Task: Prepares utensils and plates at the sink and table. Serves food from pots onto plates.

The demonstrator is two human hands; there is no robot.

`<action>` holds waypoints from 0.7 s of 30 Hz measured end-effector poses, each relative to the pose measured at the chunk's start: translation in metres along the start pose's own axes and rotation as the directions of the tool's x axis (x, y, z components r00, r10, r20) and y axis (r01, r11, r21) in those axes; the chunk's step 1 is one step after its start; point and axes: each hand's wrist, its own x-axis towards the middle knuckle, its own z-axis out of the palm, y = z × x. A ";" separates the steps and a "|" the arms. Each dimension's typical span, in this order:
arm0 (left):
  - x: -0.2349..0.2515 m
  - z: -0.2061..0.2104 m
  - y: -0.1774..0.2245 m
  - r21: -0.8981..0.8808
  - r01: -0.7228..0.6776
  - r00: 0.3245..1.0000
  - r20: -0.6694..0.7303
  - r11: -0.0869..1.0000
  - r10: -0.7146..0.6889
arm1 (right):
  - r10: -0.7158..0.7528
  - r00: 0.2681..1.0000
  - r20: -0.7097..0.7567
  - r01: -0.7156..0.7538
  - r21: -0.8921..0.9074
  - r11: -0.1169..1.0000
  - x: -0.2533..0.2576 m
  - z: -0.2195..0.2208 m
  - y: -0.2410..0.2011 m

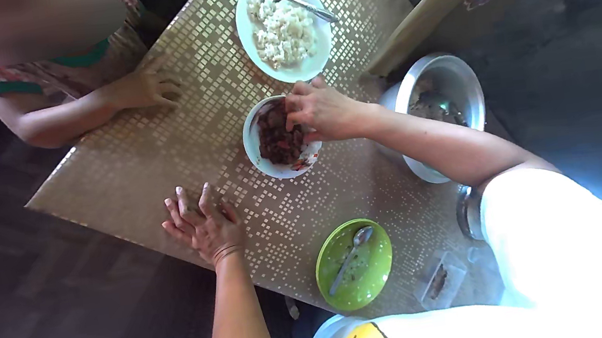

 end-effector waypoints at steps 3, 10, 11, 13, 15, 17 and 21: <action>0.000 0.000 0.000 -0.005 -0.003 1.000 -0.009 1.000 0.003 | 0.084 0.993 -0.082 -0.084 0.007 0.996 -0.004 0.012 -0.008; 0.000 -0.001 0.000 -0.003 0.006 1.000 0.020 1.000 -0.006 | 0.193 0.981 -0.036 -0.188 0.112 0.976 0.015 0.032 -0.043; -0.001 -0.001 -0.001 -0.002 0.004 1.000 0.018 1.000 -0.004 | 0.190 0.981 -0.037 -0.184 0.125 0.975 0.017 0.034 -0.045; -0.002 0.000 -0.002 0.000 -0.009 1.000 -0.004 1.000 0.009 | 0.196 0.979 -0.056 -0.186 0.141 0.972 0.019 0.040 -0.052; 0.000 -0.001 0.001 -0.006 -0.020 1.000 -0.020 1.000 0.020 | 0.231 0.970 -0.070 -0.219 0.146 0.965 0.020 0.042 -0.059; 0.000 -0.002 0.002 -0.013 -0.036 0.998 -0.056 0.999 0.035 | 0.262 0.962 -0.083 -0.250 0.133 0.959 0.020 0.044 -0.068; 0.001 0.001 0.001 -0.021 -0.055 0.994 -0.095 0.998 0.053 | 0.306 0.950 -0.063 -0.297 0.117 0.948 0.022 0.049 -0.079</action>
